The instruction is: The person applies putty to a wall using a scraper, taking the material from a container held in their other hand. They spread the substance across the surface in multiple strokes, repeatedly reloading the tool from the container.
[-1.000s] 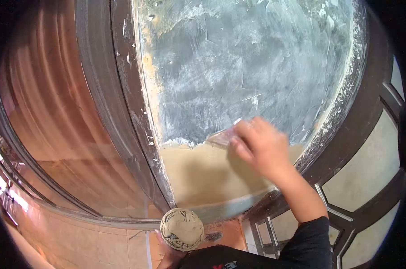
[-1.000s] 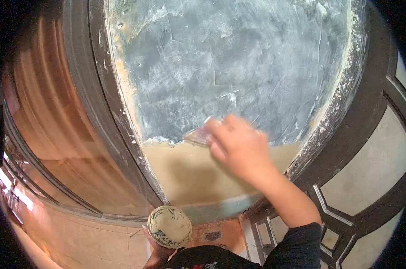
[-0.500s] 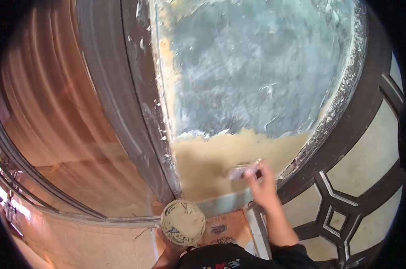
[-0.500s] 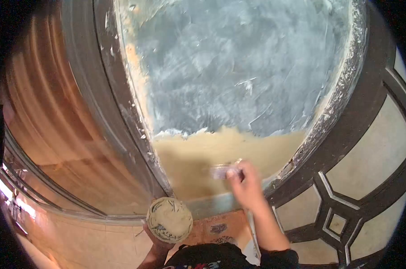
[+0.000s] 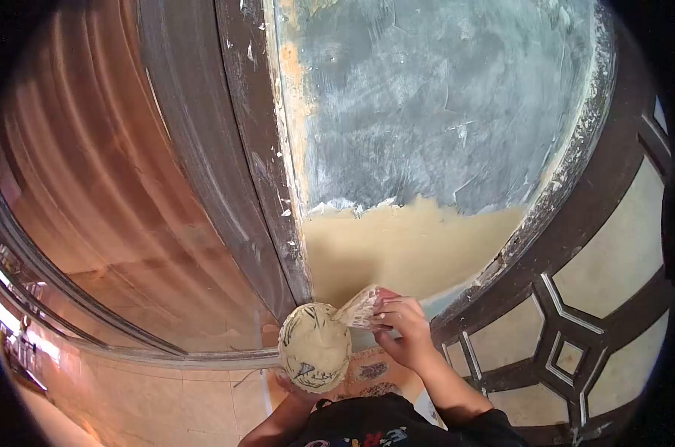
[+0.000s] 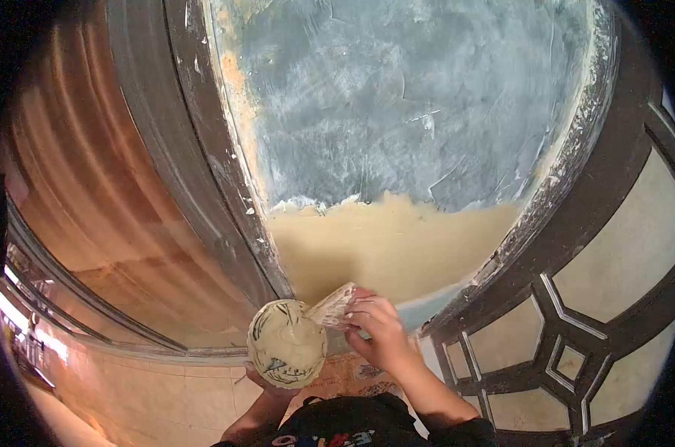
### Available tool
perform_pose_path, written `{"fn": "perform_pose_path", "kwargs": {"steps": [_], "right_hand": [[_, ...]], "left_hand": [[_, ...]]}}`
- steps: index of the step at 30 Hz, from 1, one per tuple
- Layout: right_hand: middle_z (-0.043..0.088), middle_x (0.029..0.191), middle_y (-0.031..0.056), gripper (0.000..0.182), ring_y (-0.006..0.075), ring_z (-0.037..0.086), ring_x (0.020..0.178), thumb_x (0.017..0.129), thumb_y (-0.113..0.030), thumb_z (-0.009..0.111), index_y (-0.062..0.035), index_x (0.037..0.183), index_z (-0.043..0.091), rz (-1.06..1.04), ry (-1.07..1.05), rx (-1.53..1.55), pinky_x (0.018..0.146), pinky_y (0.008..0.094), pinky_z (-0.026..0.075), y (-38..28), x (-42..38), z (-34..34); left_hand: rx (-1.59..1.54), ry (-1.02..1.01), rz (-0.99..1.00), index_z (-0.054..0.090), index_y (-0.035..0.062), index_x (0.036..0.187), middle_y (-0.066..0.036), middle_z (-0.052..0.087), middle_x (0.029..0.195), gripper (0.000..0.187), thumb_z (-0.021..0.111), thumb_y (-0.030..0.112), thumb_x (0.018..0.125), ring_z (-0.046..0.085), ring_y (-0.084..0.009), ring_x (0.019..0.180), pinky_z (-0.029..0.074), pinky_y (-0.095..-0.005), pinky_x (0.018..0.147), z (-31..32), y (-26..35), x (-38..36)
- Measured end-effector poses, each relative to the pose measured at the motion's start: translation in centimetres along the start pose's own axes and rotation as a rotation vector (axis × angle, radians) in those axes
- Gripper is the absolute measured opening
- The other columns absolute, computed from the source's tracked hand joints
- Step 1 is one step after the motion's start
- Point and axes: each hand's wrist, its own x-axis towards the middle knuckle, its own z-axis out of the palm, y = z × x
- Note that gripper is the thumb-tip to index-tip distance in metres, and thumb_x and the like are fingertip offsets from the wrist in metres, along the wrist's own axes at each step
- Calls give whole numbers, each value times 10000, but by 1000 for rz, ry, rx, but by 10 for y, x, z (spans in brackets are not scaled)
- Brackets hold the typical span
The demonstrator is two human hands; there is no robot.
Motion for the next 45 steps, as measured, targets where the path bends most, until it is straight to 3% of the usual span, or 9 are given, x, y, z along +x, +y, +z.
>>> {"fn": "perform_pose_path", "kwargs": {"steps": [13, 17, 26, 38, 41, 43, 44, 45], "right_hand": [[629, 997, 44, 311, 291, 587, 971, 601, -49, 731, -115, 902, 683, -173, -118, -83, 836, 399, 492, 12, -11, -15], [629, 1033, 49, 265, 288, 584, 984, 639, -98, 749, -92, 888, 661, -168, -78, -106, 862, 412, 478, 21, -18, -28], [623, 948, 35, 334, 276, 586, 923, 562, -30, 778, -128, 871, 697, -95, 90, -16, 791, 381, 503, 42, -29, -50], [622, 913, 42, 244, 262, 599, 887, 620, -91, 791, -87, 836, 678, -259, 140, 49, 759, 377, 510, 82, -30, -87], [627, 896, 39, 203, 267, 598, 859, 688, -129, 768, -105, 849, 648, -186, 147, 178, 744, 387, 488, 97, -33, -95], [614, 884, 78, 168, 255, 603, 794, 785, -169, 745, -76, 848, 620, 110, 98, 259, 729, 379, 497, 106, -39, -103], [609, 885, 80, 210, 194, 597, 751, 863, -212, 698, -51, 939, 587, 239, 107, 456, 678, 344, 511, 110, -39, -104], [609, 885, 80, 210, 194, 597, 751, 863, -212, 698, -51, 939, 587, 236, 103, 457, 678, 344, 511, 121, -44, -103]], "left_hand": [[17, 116, -20, 244, 180, 1485, -133, 318, 1488, 1030, 300, 869, 722, 359, -358, 1336, 330, -525, 1093, 32, -31, -2], [34, 131, -42, 247, 179, 1484, -132, 320, 1487, 1027, 303, 867, 722, 360, -358, 1336, 330, -524, 1092, 54, -47, 5], [89, 188, -59, 254, 178, 1481, -130, 324, 1486, 1022, 309, 861, 724, 363, -357, 1334, 331, -523, 1091, 81, -89, -31], [158, 284, -78, 263, 177, 1478, -127, 329, 1484, 1014, 317, 854, 725, 367, -355, 1332, 333, -522, 1090, 143, -142, 10], [162, 307, -76, 265, 177, 1477, -126, 330, 1483, 1012, 319, 852, 726, 367, -355, 1331, 333, -522, 1089, 147, -150, 8], [163, 321, -73, 267, 177, 1477, -126, 331, 1483, 1010, 321, 851, 726, 368, -354, 1331, 333, -522, 1089, 151, -155, 9], [162, 330, -71, 268, 177, 1477, -126, 332, 1483, 1010, 321, 850, 726, 368, -354, 1330, 333, -522, 1089, 153, -159, 7], [160, 340, -69, 268, 177, 1476, -125, 332, 1483, 1009, 322, 850, 726, 369, -354, 1330, 333, -522, 1089, 157, -163, 10]]}}
